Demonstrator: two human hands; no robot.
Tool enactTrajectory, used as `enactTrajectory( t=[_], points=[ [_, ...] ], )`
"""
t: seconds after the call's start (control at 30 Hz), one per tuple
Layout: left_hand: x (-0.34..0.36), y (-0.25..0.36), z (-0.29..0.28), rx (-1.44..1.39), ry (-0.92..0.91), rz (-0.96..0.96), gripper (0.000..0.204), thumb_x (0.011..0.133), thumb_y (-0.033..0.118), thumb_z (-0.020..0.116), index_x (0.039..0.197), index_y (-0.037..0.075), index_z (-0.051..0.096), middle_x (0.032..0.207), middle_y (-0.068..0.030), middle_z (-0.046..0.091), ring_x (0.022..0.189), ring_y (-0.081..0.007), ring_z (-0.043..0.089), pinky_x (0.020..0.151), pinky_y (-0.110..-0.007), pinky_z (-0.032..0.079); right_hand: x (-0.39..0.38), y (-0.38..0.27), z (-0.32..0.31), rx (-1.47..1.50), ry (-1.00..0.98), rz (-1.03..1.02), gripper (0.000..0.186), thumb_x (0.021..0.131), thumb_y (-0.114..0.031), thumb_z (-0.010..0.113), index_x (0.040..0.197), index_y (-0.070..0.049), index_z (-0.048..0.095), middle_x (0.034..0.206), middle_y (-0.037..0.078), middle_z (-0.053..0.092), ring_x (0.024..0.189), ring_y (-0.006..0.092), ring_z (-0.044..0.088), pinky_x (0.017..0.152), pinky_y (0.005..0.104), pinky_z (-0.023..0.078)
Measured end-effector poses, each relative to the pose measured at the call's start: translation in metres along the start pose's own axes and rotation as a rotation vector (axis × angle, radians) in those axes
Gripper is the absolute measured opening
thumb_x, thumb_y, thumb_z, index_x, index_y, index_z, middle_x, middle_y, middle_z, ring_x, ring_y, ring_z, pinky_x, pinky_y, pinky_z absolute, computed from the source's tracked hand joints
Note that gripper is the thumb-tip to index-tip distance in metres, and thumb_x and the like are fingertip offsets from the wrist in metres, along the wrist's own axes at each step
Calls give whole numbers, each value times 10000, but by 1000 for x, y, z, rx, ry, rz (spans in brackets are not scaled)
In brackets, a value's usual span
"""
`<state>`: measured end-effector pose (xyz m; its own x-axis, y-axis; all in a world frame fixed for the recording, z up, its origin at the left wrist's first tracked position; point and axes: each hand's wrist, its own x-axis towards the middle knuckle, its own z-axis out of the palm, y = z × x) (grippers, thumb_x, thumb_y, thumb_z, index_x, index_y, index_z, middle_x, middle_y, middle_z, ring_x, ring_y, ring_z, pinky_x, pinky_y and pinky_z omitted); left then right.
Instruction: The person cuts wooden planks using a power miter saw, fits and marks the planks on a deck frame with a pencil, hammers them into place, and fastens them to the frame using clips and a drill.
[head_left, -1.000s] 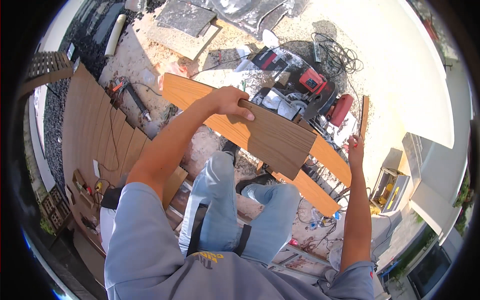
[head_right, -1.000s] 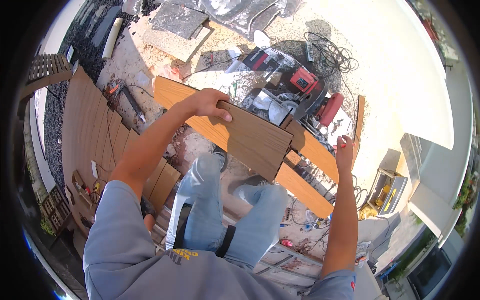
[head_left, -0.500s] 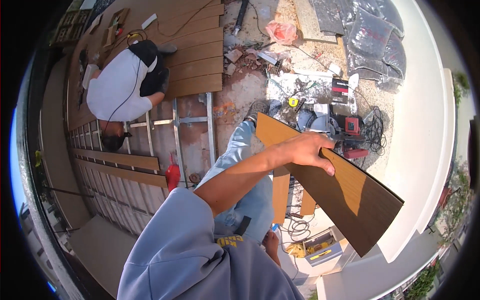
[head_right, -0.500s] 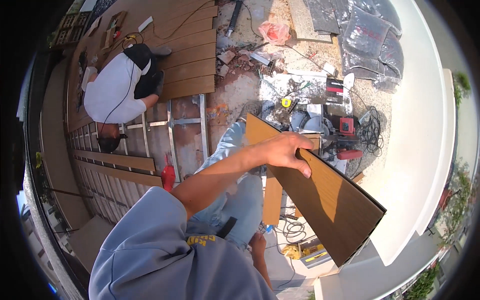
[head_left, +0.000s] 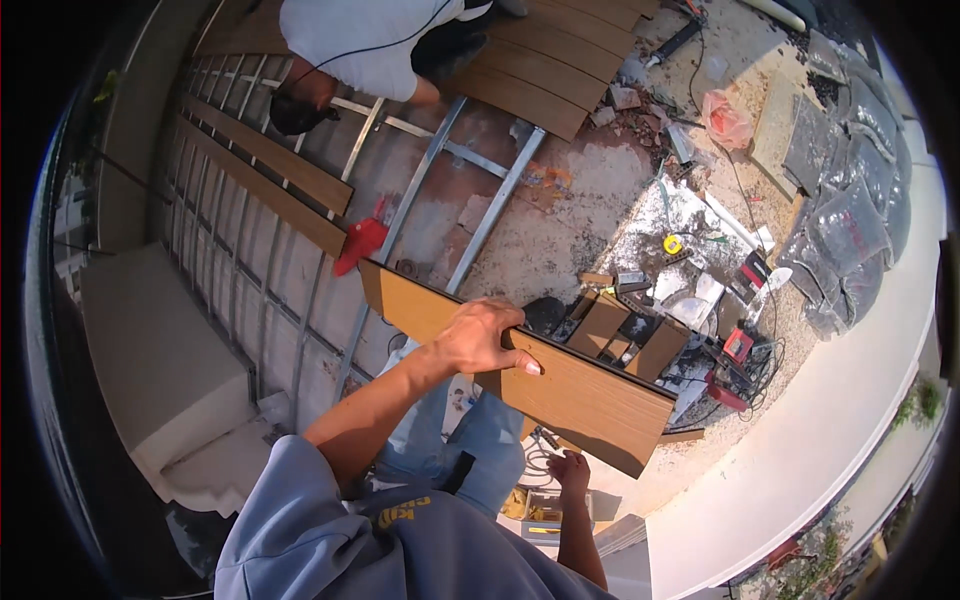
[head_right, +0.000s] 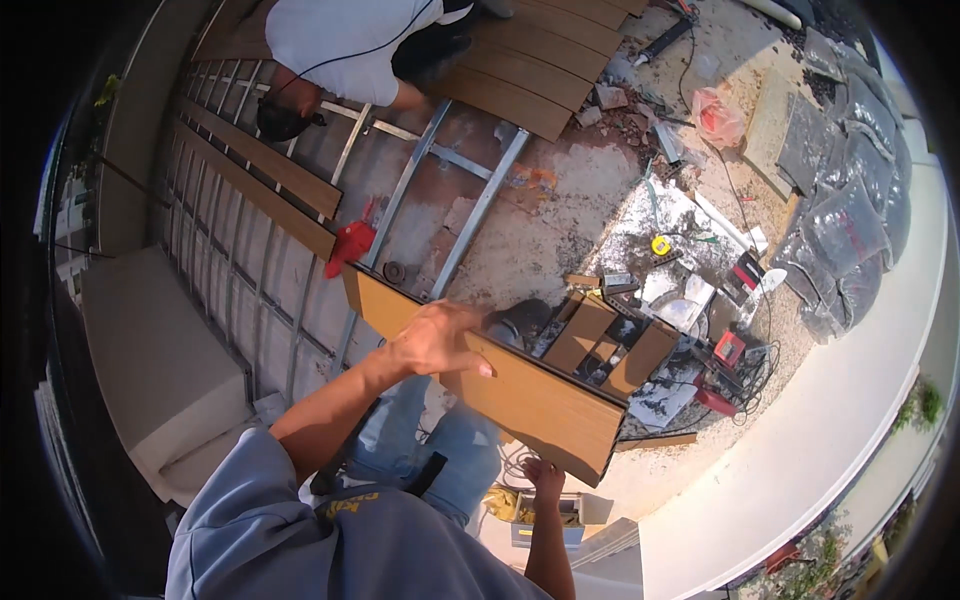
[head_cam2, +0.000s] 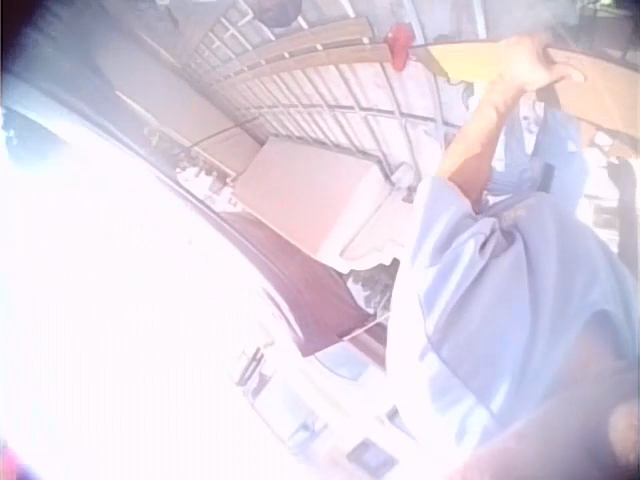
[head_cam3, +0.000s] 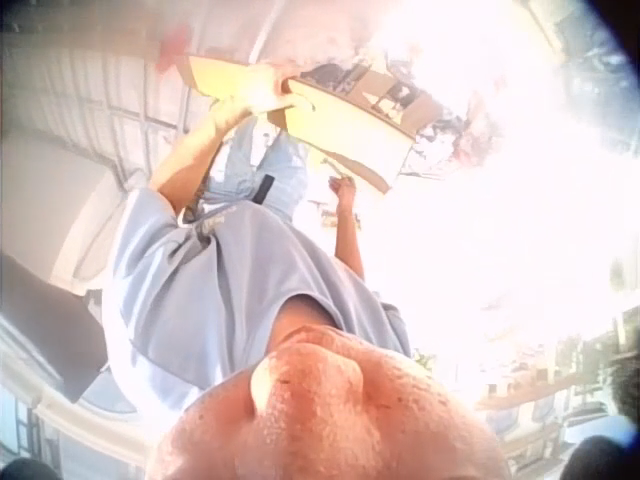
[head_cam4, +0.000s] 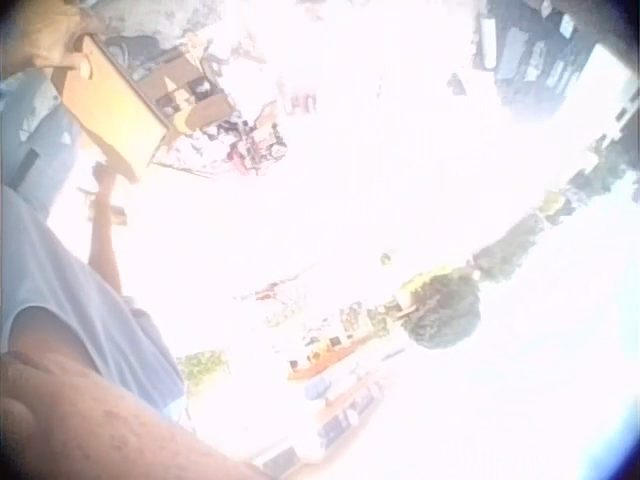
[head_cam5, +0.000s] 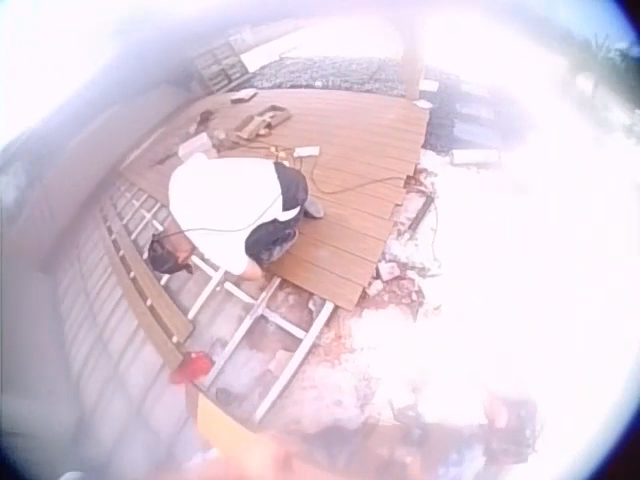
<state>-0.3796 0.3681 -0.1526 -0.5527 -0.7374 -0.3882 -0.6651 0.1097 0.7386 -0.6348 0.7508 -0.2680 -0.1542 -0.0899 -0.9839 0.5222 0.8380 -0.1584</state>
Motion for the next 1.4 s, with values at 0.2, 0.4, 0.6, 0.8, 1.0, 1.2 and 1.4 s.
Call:
enactTrajectory(
  t=[0.2, 0.4, 0.6, 0.8, 1.0, 1.2, 1.4],
  points=[
    [-121, -71, -54, 83, -87, -698, 880, 693, 845, 657, 950, 7, 734, 859, -193, 721, 889, -358, 709, 849, -447, 525, 8, -78, 34, -211, -50, -106, 293, 1023, -303, 590, 1136, -33, 591, 963, 136, 735, 825, 218, 732, 724, 310, 604],
    [-259, -123, -67, -239, -135, -1191, 921, 792, 859, 551, 927, -30, 753, 877, -227, 727, 897, -354, 711, 843, -425, 525, 8, -90, 23, -346, -44, -86, 297, 1028, -277, 567, 1196, -32, 558, 992, 162, 732, 846, 243, 733, 740, 330, 606],
    [-392, -189, -12, -754, 170, -1399, 798, 931, 686, 582, 1122, -78, 711, 1019, -150, 729, 937, -225, 666, 862, -364, 509, -1, -86, 32, -458, 108, -33, 259, 1027, -234, 559, 1186, -31, 564, 958, 192, 740, 800, 271, 746, 692, 347, 623],
    [-460, -241, 13, -1361, 814, -1153, 605, 1045, 506, 520, 1308, -29, 625, 1224, -69, 680, 1105, -170, 621, 976, -316, 469, -37, -75, 124, -691, 140, 37, 239, 1019, -211, 564, 1158, -17, 558, 926, 208, 740, 763, 290, 745, 668, 355, 625],
    [-536, -316, 10, -2010, 723, -1193, 676, 997, 562, 569, 1418, 36, 523, 1288, -69, 647, 1164, -212, 611, 989, -366, 483, -49, -58, 264, -1063, 161, 124, 216, 1028, -191, 554, 1111, 4, 595, 862, 157, 719, 733, 244, 745, 631, 352, 625],
    [-577, -400, -26, -2063, 892, -1151, 593, 969, 689, 481, 1044, 116, 615, 733, -48, 586, 651, -216, 586, 587, -351, 475, -71, -45, 439, -1785, 83, -114, 191, 960, -221, 637, 989, -33, 654, 857, 146, 747, 735, 245, 751, 668, 385, 601],
    [-598, -429, -65, -2246, 965, -1425, 539, 1011, 649, 441, 811, 160, 550, 598, -12, 501, 505, -170, 483, 441, -283, 383, -132, -50, 669, -1417, -133, -470, 172, 1029, -174, 558, 1065, -16, 617, 866, 151, 731, 775, 245, 735, 668, 362, 582]
  ],
)
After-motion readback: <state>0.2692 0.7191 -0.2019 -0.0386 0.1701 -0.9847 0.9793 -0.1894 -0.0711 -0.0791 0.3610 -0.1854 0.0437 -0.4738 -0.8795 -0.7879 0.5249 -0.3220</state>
